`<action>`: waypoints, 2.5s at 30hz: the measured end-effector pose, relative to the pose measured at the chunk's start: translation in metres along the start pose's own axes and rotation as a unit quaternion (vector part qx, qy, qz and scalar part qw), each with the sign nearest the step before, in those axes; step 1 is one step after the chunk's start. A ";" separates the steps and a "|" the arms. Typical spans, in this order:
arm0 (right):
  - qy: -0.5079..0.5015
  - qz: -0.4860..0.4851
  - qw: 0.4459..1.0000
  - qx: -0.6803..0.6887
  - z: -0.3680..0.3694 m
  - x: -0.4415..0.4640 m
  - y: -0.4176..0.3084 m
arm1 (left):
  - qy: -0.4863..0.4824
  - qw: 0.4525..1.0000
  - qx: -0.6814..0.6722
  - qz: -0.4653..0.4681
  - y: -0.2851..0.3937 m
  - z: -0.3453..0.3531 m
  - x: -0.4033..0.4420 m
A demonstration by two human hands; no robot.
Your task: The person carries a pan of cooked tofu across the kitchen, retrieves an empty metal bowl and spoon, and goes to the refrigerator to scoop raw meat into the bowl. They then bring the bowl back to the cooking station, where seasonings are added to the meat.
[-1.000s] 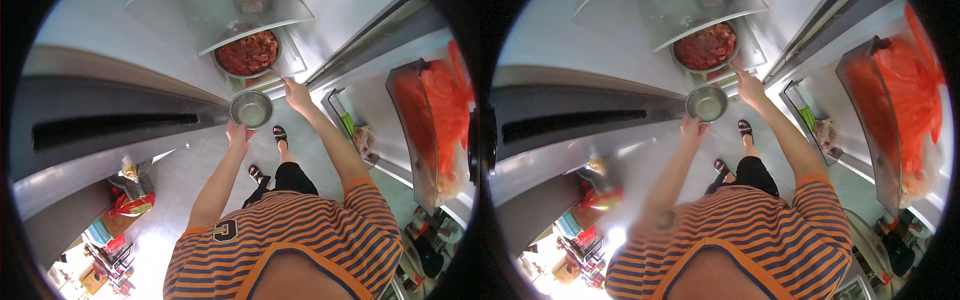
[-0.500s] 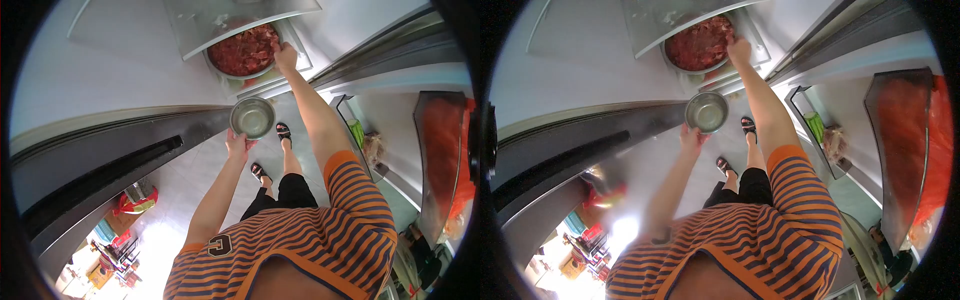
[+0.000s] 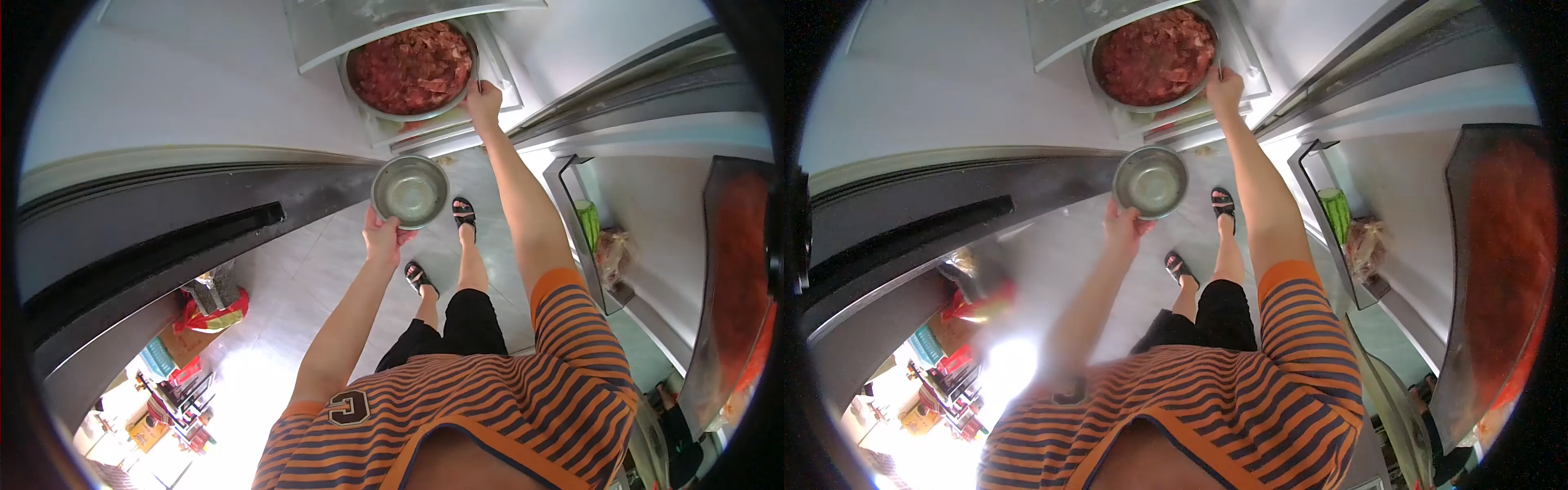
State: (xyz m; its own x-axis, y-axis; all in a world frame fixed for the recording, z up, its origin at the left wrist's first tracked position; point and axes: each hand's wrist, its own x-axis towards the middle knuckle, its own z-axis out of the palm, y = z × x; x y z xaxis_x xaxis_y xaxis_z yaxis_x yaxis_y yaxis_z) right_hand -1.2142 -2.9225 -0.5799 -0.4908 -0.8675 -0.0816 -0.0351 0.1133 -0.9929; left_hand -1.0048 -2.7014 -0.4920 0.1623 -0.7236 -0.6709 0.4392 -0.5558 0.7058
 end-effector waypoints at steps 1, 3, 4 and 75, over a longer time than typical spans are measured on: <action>-0.008 -0.001 1.000 -0.012 -0.006 -0.007 -0.008 | -0.002 1.000 -0.002 0.001 0.001 0.001 0.000; -0.010 -0.007 1.000 0.008 -0.011 -0.009 -0.014 | 0.049 0.999 0.007 -0.009 0.007 0.006 -0.001; -0.012 -0.010 0.999 0.029 -0.012 -0.008 -0.018 | 0.047 0.999 0.004 -0.009 0.009 0.007 -0.001; -0.083 0.019 0.994 -0.064 -0.043 -0.124 -0.041 | 0.095 0.993 0.002 0.071 0.011 0.033 0.024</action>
State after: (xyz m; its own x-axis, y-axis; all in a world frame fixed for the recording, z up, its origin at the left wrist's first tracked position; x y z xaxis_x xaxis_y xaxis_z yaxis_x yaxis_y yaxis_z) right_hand -1.1889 -2.7984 -0.5254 -0.3442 -0.9280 -0.1426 -0.1343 0.1990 -0.9707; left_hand -1.0254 -2.7388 -0.4930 0.3866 -0.7040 -0.5958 0.3974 -0.4558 0.7965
